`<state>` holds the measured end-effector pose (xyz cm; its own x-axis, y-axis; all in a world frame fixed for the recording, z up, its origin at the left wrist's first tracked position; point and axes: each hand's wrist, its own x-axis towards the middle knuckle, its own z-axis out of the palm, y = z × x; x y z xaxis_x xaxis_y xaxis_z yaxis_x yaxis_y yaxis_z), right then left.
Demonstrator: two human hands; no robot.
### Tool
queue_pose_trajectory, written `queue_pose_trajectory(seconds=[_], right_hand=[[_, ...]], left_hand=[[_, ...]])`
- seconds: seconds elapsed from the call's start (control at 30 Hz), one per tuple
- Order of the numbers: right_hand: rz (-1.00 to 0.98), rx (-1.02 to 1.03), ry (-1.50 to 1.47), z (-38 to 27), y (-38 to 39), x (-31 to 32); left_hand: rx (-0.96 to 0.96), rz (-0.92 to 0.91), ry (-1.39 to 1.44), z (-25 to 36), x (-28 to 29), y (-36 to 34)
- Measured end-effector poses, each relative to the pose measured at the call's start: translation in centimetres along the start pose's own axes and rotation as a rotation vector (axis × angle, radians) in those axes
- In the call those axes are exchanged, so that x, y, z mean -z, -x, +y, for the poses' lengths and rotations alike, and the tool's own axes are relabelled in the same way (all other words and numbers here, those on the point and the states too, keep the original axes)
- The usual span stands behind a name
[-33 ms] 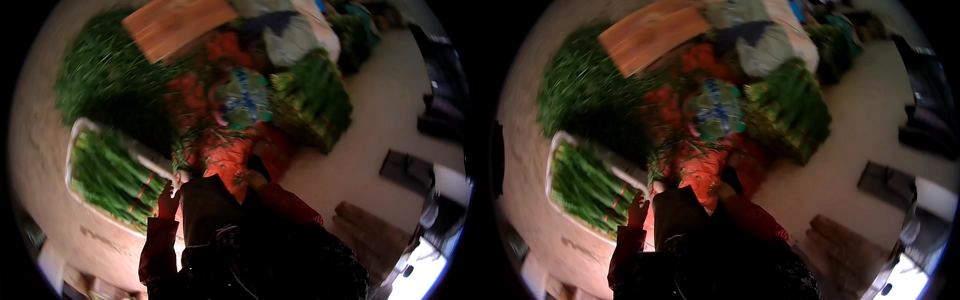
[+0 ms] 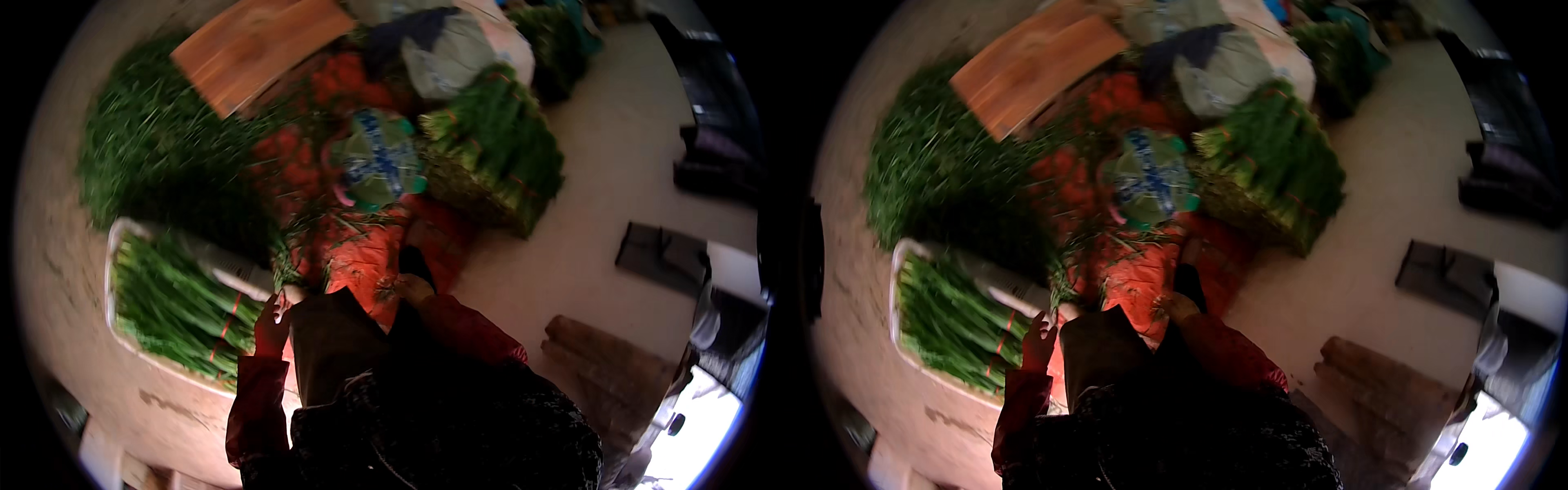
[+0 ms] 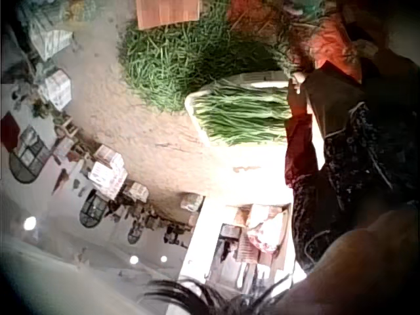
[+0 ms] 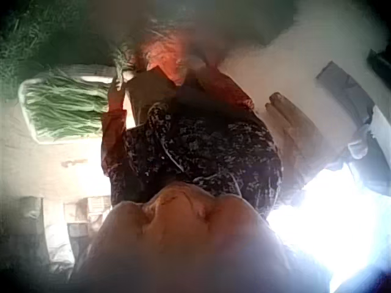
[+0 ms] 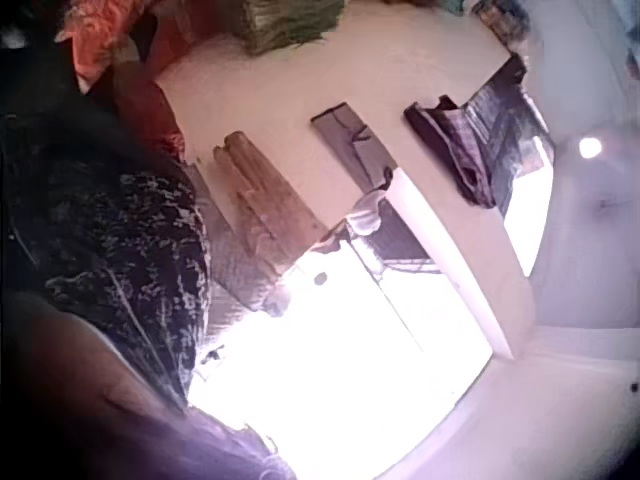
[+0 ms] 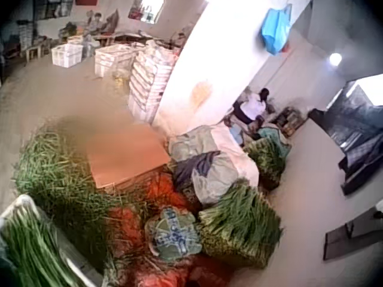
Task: The person sits on the floor and bundles green onions by hand, tying them with red rubber bands. They then stand up, walk to an outdoor area, and transfer the bundled vegetables from a white crate into a large orange sack.
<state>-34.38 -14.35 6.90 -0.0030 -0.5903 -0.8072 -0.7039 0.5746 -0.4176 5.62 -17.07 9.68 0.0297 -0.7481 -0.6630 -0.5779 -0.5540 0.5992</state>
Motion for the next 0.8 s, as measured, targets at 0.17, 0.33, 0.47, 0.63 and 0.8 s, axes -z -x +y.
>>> queue_pose_trajectory(seconds=[0.17,0.33,0.47,0.63,0.8], right_hand=[[0.330,-0.294,-0.327,9.8,4.1,8.1],[0.661,-0.308,-0.453,21.2,4.1,16.7],[0.736,-0.629,-0.368,32.3,3.9,26.5],[0.807,-0.619,-0.671,38.2,1.6,38.1],[0.892,-0.745,-0.702,45.0,-2.5,41.3]], left_hand=[[-0.425,-0.134,-0.234,15.2,-6.1,-7.8],[-0.595,-0.259,-0.341,29.6,-16.9,-10.4],[-0.518,-0.456,-0.262,36.8,-30.0,-11.0],[-0.463,-0.668,-0.199,46.8,-46.7,-12.6],[-0.447,-0.579,-0.152,51.3,-59.9,-15.3]])
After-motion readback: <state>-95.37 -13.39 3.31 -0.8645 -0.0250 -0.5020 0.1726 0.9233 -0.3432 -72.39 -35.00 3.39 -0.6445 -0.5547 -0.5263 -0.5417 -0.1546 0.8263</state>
